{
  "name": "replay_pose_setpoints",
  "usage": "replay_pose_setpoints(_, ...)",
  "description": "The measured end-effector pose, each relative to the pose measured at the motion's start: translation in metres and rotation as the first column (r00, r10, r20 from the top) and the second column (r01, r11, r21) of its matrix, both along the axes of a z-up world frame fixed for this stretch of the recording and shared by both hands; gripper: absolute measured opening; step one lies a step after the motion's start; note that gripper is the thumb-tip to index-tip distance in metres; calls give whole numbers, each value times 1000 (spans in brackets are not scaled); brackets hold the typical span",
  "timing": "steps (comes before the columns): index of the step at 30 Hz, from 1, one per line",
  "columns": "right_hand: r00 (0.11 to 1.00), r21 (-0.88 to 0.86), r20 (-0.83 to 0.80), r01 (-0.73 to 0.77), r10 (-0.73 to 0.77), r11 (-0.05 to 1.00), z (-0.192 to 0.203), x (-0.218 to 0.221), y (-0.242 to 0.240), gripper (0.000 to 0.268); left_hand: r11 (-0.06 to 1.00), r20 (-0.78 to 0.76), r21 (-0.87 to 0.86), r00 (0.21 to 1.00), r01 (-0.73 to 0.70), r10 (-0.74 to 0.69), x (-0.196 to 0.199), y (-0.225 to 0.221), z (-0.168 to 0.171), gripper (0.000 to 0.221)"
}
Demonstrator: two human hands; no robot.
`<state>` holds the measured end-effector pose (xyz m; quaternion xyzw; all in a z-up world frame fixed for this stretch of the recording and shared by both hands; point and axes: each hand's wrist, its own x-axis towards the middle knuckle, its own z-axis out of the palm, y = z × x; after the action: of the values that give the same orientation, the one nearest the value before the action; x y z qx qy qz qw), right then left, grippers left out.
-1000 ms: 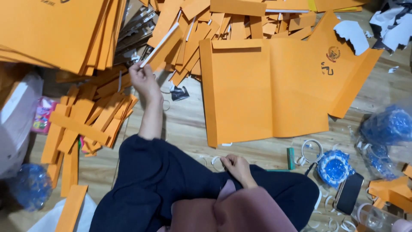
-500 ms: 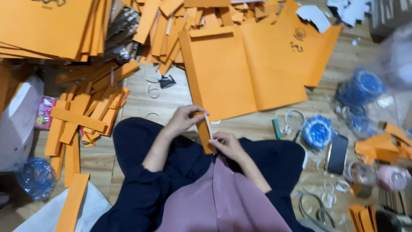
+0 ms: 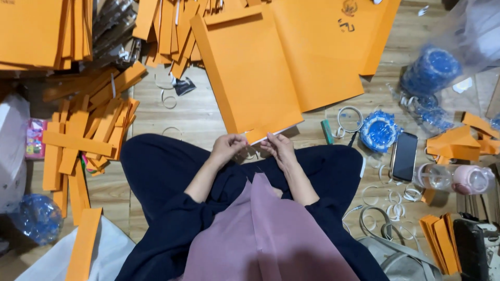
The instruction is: A person sits on the floor and assembles orange folders by folding and sealing the bottom flaps.
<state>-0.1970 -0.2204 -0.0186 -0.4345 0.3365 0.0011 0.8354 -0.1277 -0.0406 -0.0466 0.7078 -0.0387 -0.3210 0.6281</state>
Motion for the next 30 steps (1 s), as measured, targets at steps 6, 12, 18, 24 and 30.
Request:
replay_pose_setpoints(6,1000,11,4,-22,22,1000,9,0,5,19,994,-126,-82,990,-66,55,2,-1,36,37)
replay_pose_setpoints(12,981,-196,-101,-183,166,963,10,-1,16,25,975,-196,-150,971,-165,134,6,1,15,18)
replay_pose_setpoints(18,910,-976,213,186,356,110,59,-6,39,6,978,-156,-127,978,-162,142,6,1,9,17)
replay_pose_setpoints(24,806,-979,138,200,576,-47,41,-10,48,5,991,-157,-104,985,-89,72,4,5,30,17)
replay_pose_setpoints(30,801,-979,90,180,592,-96,41,-12,49,5,994,-149,-95,988,-61,47,3,4,24,18)
